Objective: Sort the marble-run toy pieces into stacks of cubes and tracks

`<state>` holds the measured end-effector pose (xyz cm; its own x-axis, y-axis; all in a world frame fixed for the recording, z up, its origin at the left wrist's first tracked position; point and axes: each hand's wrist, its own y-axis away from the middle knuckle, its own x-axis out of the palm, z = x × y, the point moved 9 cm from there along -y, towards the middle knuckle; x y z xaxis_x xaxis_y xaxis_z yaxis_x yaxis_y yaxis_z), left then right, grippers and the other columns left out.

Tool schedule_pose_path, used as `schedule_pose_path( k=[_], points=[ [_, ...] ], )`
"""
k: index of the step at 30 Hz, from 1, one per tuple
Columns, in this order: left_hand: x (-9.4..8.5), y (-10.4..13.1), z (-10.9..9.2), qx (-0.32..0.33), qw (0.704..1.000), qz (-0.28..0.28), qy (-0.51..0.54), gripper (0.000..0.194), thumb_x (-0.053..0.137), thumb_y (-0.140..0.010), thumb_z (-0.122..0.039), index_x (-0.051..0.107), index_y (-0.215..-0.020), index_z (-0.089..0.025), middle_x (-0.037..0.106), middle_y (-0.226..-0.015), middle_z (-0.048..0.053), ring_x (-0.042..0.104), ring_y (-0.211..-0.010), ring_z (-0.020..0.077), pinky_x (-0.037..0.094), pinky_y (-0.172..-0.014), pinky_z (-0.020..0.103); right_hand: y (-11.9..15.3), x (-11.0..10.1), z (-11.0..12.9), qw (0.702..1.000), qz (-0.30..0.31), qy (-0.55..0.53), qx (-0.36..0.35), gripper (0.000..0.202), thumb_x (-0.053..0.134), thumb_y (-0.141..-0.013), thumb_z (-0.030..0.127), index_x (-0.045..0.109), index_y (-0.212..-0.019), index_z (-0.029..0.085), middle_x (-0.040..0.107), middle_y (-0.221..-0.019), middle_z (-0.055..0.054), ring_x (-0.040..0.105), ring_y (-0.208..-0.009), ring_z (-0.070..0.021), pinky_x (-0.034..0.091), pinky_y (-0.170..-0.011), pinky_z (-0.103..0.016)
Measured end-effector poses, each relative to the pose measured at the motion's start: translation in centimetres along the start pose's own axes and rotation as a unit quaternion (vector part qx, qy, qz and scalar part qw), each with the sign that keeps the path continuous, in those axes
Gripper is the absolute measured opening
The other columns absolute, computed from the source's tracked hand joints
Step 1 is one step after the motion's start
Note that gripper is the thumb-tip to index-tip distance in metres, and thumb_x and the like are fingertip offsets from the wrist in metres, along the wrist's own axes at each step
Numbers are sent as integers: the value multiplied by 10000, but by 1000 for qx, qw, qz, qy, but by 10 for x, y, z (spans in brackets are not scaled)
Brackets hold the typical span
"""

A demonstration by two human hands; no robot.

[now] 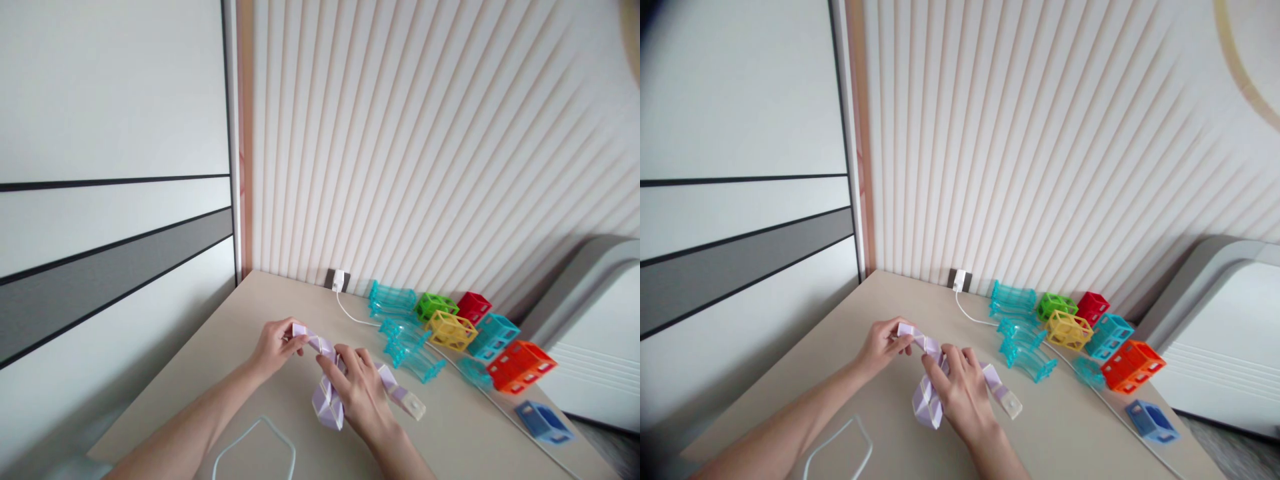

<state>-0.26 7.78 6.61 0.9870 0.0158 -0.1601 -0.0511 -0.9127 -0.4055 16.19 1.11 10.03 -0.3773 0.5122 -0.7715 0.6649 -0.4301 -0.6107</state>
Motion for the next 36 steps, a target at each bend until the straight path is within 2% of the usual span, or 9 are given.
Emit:
schedule_pose_path(
  k=[6, 10, 14, 19, 21, 23, 30, 33, 36],
  points=[
    [9, 2, 1, 11, 1000, 14, -4, 398, 665, -905, -522, 685, -1103, -177, 711, -783, 32, 651, -545, 125, 507, -469, 198, 1, 5, -7, 999, 36, -7, 15, 440, 552, -890, 52, 649, -1265, 263, 663, -1027, -94, 586, -750, -205, 486, -713, -341],
    [10, 4, -9, 80, 997, 13, -13, 295, 635, -954, -415, 678, -1163, -210, 705, -1044, 82, 694, -655, 126, 569, -553, 225, 7, 9, -13, 998, 29, -51, 33, 623, 532, -887, 46, 497, -1471, 260, 682, -1088, -97, 617, -784, -209, 532, -731, -336],
    [10, 8, -11, 96, 995, -11, -21, 267, 615, -979, -350, 664, -1207, -221, 715, -1095, 87, 724, -692, 134, 593, -605, 238, 9, 12, -17, 993, 14, -97, 64, 629, 541, -934, 104, 415, -1534, 251, 679, -1203, -118, 654, -858, -225, 562, -786, -363],
    [11, 9, -11, 78, 996, -15, -51, 294, 636, -963, -364, 680, -1215, -218, 751, -1150, 104, 717, -676, 133, 601, -597, 231, 6, 20, -13, 985, 76, -133, 83, 651, 627, -939, 185, 415, -1539, 323, 474, -1520, -156, 662, -991, -246, 570, -885, -408],
    [13, 8, -9, 75, 996, 3, -46, 309, 629, -965, -375, 680, -1226, -217, 747, -1198, 112, 711, -655, 126, 601, -582, 229, 6, 22, -12, 977, 105, -165, 83, 694, 622, -924, 164, 385, -1553, 334, 422, -1557, -147, 644, -1079, -257, 558, -925, -408],
    [15, 7, -7, 72, 997, 28, -27, 338, 632, -962, -390, 673, -1248, -214, 756, -1187, 110, 727, -656, 136, 600, -563, 230, 7, 24, -12, 969, 128, -194, 85, 706, 601, -913, 139, 380, -1552, 341, 438, -1533, -131, 630, -1118, -254, 541, -952, -406],
    [14, 2, -3, 53, 996, 68, 3, 332, 718, -902, -388, 718, -1188, -219, 797, -1025, 84, 737, -624, 146, 569, -514, 208, 9, 23, -13, 967, 151, -185, 85, 784, 596, -840, 63, 409, -1534, 376, 514, -1382, -115, 638, -927, -210, 540, -879, -403],
    [17, 2, 4, 16, 995, 93, 36, 348, 721, -895, -399, 709, -1187, -209, 792, -1004, 88, 732, -590, 144, 518, -443, 185, 8, 21, -10, 972, 145, -172, 72, 732, 589, -850, 52, 462, -1500, 363, 534, -1345, -113, 639, -957, -218, 536, -871, -386],
    [18, 2, 8, -10, 994, 87, 60, 367, 739, -869, -415, 713, -1158, -189, 782, -1063, 112, 733, -601, 152, 527, -444, 195, 7, 21, -9, 975, 141, -156, 67, 642, 560, -900, 68, 490, -1475, 347, 547, -1327, -114, 644, -953, -217, 535, -864, -386]
  ],
)
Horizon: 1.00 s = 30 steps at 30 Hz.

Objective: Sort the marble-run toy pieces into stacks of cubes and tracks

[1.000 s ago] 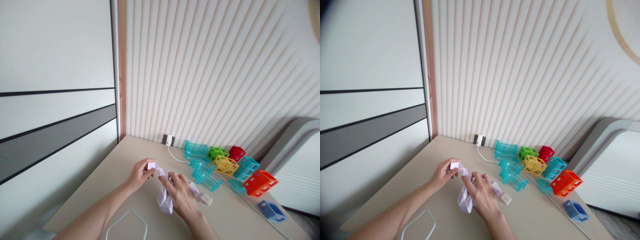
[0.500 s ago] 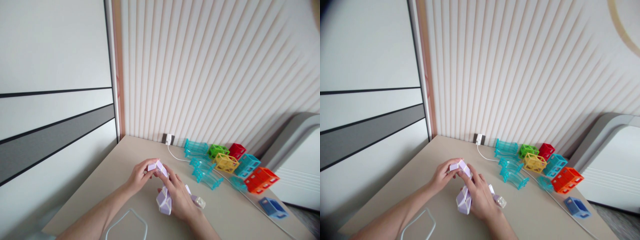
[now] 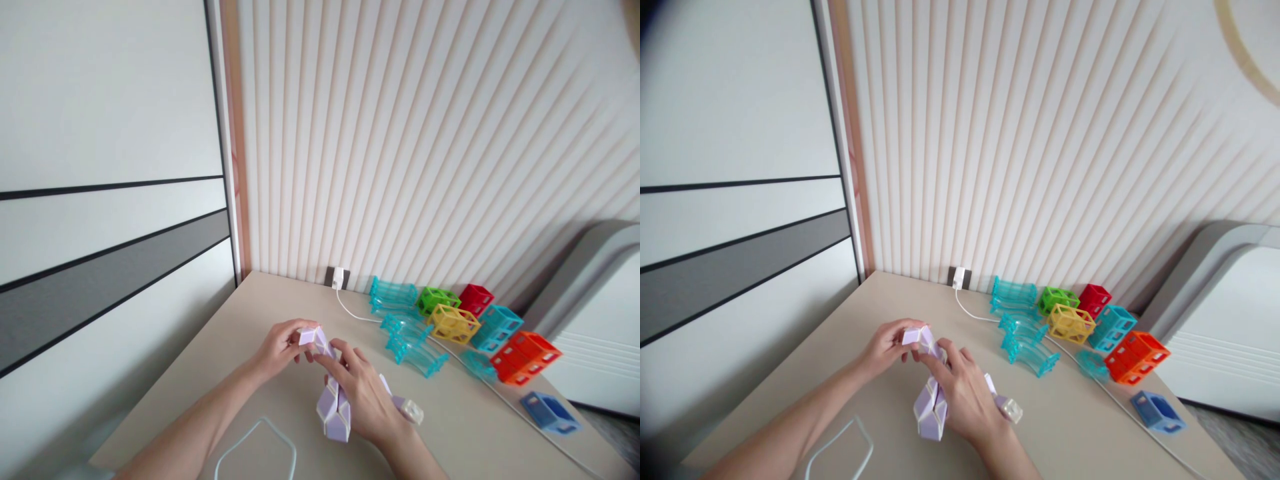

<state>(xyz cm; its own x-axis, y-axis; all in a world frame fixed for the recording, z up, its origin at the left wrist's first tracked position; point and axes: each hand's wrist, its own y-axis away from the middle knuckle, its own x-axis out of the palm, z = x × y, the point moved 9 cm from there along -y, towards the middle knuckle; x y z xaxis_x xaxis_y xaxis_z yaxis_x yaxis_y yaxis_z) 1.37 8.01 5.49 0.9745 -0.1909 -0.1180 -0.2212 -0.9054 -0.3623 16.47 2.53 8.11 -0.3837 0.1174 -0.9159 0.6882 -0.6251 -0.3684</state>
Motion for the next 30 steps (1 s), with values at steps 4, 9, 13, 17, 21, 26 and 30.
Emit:
schedule_pose_path(
  k=[4, 9, 13, 17, 21, 26, 30],
  points=[
    [-1, -1, 0, -5, 1000, -21, -5, 388, 774, -818, -428, 735, -1106, -172, 786, -1048, 121, 698, -587, 149, 531, -429, 209, -1, 0, 3, 1000, -7, 21, -14, 665, 558, -915, 83, 427, -1523, 320, 567, -1294, -128, 644, -942, -218, 536, -864, -390],
    [-3, 0, 1, -14, 999, -39, -6, 368, 765, -825, -426, 734, -1080, -162, 783, -966, 98, 645, -552, 123, 518, -423, 201, -2, -1, 9, 998, -22, 57, -31, 638, 565, -891, 65, 469, -1491, 258, 581, -1267, -149, 641, -921, -234, 537, -831, -395],
    [-1, -1, -1, -21, 999, -34, 15, 355, 696, -896, -438, 710, -1115, -159, 747, -847, 61, 676, -632, 148, 533, -481, 208, -5, -5, 16, 994, -41, 92, -50, 549, 522, -927, 55, 517, -1449, 225, 586, -1282, -164, 639, -938, -238, 520, -809, -381],
    [0, -2, -2, -31, 997, -59, 44, 368, 684, -898, -489, 701, -1010, -139, 726, -836, 59, 654, -600, 135, 509, -477, 209, -7, -9, 21, 991, -48, 107, -59, 558, 501, -953, 61, 482, -1486, 225, 600, -1276, -162, 638, -918, -227, 502, -785, -363],
    [5, -3, -3, -38, 996, -57, 63, 371, 691, -897, -492, 687, -1035, -148, 725, -885, 61, 656, -632, 140, 533, -520, 227, -7, -6, 14, 995, -18, 91, -31, 606, 533, -926, 63, 465, -1501, 242, 600, -1272, -157, 650, -941, -241, 514, -799, -379],
    [6, -2, -10, 19, 999, -28, 8, 314, 666, -941, -418, 691, -1156, -192, 727, -1145, 106, 714, -939, 210, 596, -833, 331, -5, -4, 0, 1000, 7, 5, 17, 471, 598, -918, 157, 568, -1370, 287, 570, -1327, -127, 659, -988, -251, 537, -885, -412],
    [0, 0, -24, 128, 989, -48, -64, 222, 679, -946, -322, 699, -1140, -217, 728, -1183, 110, 678, -1132, 243, 556, -963, 365, -4, -9, -6, 994, -30, -99, 34, 466, 611, -956, 256, 491, -1406, 273, 596, -1330, -115, 657, -1091, -247, 537, -944, -391]
  ],
)
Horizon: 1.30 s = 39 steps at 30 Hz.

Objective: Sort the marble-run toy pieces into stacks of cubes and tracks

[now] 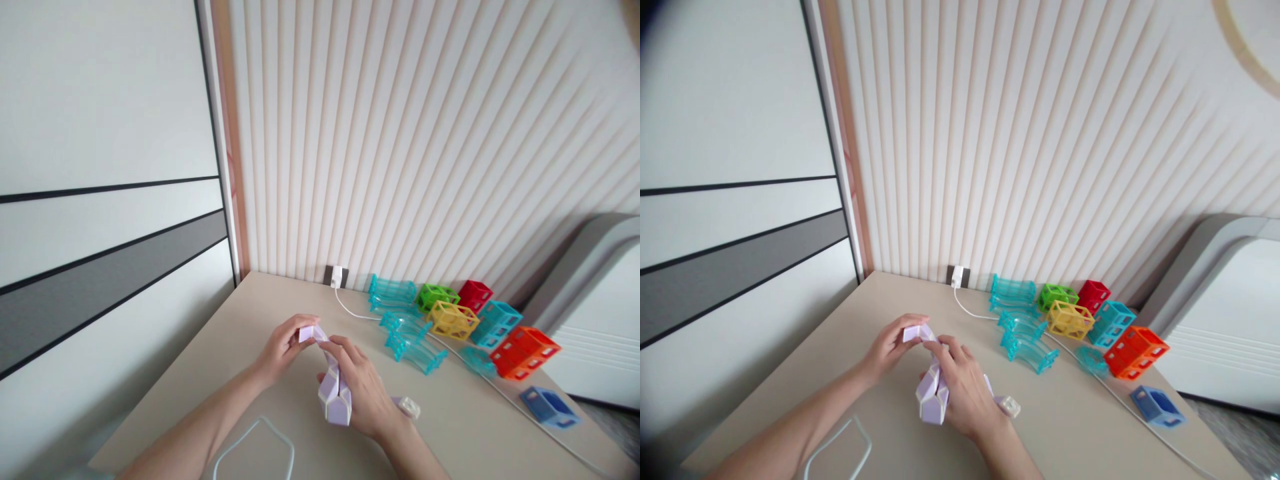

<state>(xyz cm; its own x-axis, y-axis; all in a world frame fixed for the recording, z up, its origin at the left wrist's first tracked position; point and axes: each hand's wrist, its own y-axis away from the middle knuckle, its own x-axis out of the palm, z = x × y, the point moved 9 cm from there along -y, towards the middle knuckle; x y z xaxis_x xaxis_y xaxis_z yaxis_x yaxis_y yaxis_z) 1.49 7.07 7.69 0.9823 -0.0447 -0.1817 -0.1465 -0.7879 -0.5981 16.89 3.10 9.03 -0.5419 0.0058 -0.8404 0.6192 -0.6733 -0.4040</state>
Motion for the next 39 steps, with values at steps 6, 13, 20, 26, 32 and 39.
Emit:
schedule_pose_path(
  k=[6, 13, 20, 26, 32, 39],
  points=[
    [-8, 1, -7, 49, 997, -65, -15, 216, 692, -935, -269, 689, -1149, -241, 703, -1194, 98, 669, -1137, 227, 558, -930, 330, 2, -9, -8, 993, -113, -27, -2, 542, 615, -956, 230, 417, -1461, 251, 677, -1312, -117, 677, -1105, -247, 548, -930, -388],
    [-4, 0, 41, -121, 974, -151, 114, 406, 764, -842, -492, 644, -1077, -184, 729, -1030, 80, 702, -943, 223, 570, -860, 342, -22, -5, -23, 997, -61, 41, -34, 501, 570, -917, 91, 564, -1391, 254, 630, -1408, -123, 668, -1168, -247, 548, -964, -415],
    [1, 1, 50, -134, 971, -134, 147, 377, 754, -860, -458, 631, -1095, -190, 741, -1174, 114, 700, -1082, 250, 542, -970, 382, -23, 16, -21, 994, 34, 99, -45, 856, 555, -781, -32, 405, -1543, 329, 424, -1598, -124, 611, -1267, -272, 533, -1015, -445],
    [-5, 2, 46, -133, 973, -148, 115, 341, 720, -889, -445, 627, -1102, -195, 734, -1214, 109, 697, -1107, 242, 546, -983, 371, -13, 20, -28, 996, 56, 63, -23, 1027, 419, -748, -82, 118, -1637, 333, 199, -1698, -128, 343, -1508, -271, 442, -1127, -486],
    [3, 7, 41, -119, 981, -131, 76, 307, 680, -925, -414, 640, -1144, -203, 715, -1276, 126, 693, -1143, 251, 568, -980, 387, -23, -7, -44, 981, -8, -189, 33, 611, 366, -952, 84, 401, -1542, 239, 600, -1438, -124, 655, -1188, -205, 547, -999, -402],
    [24, 13, 38, -102, 992, -36, 66, 296, 696, -915, -374, 676, -1174, -234, 736, -1271, 114, 755, -1021, 256, 634, -872, 393, -32, -2, -42, 970, 21, -195, 145, 364, 543, -1006, 385, 647, -1300, 198, 755, -934, -35, 674, -779, -179, 520, -716, -278]
  ],
)
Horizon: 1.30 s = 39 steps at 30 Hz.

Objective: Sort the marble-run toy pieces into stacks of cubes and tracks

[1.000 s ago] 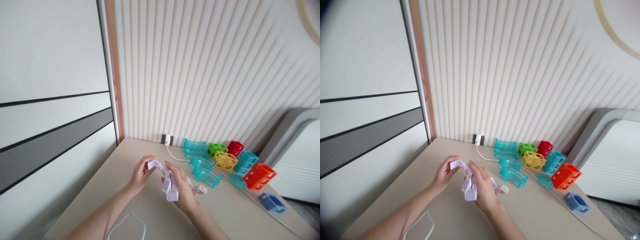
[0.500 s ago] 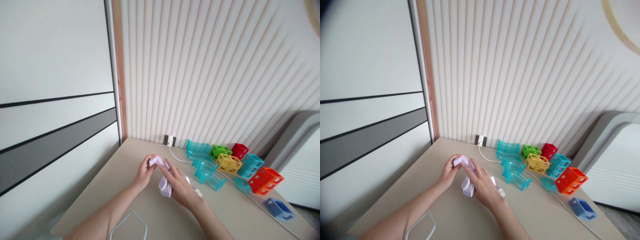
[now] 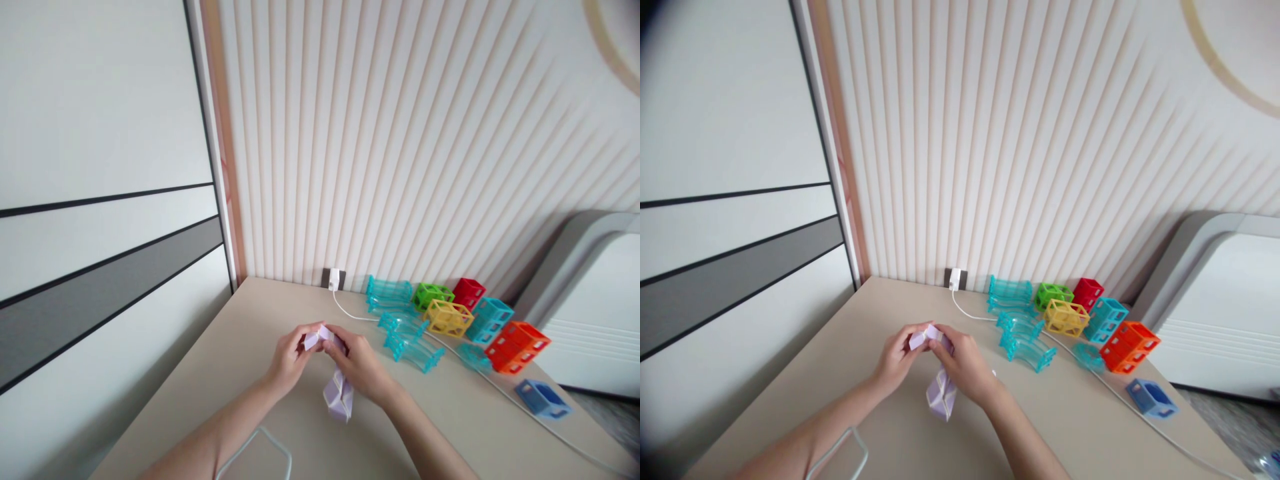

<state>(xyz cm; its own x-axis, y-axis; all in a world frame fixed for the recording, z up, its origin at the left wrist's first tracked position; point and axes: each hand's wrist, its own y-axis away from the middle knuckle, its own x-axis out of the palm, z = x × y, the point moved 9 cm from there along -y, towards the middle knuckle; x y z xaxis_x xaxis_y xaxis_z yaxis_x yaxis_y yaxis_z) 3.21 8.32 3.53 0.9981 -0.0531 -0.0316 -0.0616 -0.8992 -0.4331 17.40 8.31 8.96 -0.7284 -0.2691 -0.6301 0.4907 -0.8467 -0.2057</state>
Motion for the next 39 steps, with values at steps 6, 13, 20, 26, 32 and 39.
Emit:
schedule_pose_path(
  k=[6, 13, 20, 26, 32, 39],
  points=[
    [0, -2, -21, 106, 990, -3, -89, 207, 736, -888, -300, 732, -1087, -240, 711, -1305, 142, 723, -1124, 282, 622, -886, 386, 8, 1, 8, 997, 6, 65, -37, 162, 520, -1019, 296, 665, -1044, 227, 745, -970, -23, 695, -853, -201, 483, -753, -280],
    [-4, 0, -39, 175, 968, -4, -182, 246, 723, -902, -309, 738, -1140, -250, 673, -1287, 145, 662, -1193, 282, 556, -1010, 450, 12, -1, 3, 978, 10, 206, -38, 139, 508, -1053, 298, 630, -1047, 233, 731, -955, -34, 707, -823, -195, 448, -686, -245],
    [4, -2, -17, 32, 997, 50, -52, 278, 736, -879, -424, 740, -1057, -210, 716, -1117, 116, 690, -1046, 262, 598, -845, 343, 16, 0, 9, 931, -3, 347, -110, 202, 565, -1033, 268, 600, -1231, 258, 708, -960, -24, 706, -763, -193, 483, -677, -269],
    [1, -3, -9, -50, 995, 10, 81, 388, 750, -837, -512, 715, -1011, -167, 688, -965, 73, 664, -791, 196, 601, -687, 306, 24, 2, 2, 953, -3, 284, -107, 499, 471, -1065, 386, 377, -1528, 224, 699, -1143, -92, 705, -921, -229, 534, -819, -328],
    [-13, -3, 5, -86, 988, -77, 107, 422, 747, -827, -538, 722, -1008, -157, 705, -894, 60, 650, -796, 198, 587, -663, 289, 36, 9, -10, 962, -7, 230, -145, 973, 483, -914, 753, 167, -1629, 174, 693, -1202, -171, 681, -1030, -302, 494, -957, -441],
    [-22, -3, 13, -89, 980, -145, 102, 403, 744, -809, -565, 707, -886, -172, 696, -800, 24, 624, -695, 162, 534, -647, 256, 39, 18, 0, 944, 27, 267, -191, 1175, 503, -734, 905, 232, -1619, 181, 635, -1349, -222, 635, -1181, -369, 405, -1082, -578]
  ],
)
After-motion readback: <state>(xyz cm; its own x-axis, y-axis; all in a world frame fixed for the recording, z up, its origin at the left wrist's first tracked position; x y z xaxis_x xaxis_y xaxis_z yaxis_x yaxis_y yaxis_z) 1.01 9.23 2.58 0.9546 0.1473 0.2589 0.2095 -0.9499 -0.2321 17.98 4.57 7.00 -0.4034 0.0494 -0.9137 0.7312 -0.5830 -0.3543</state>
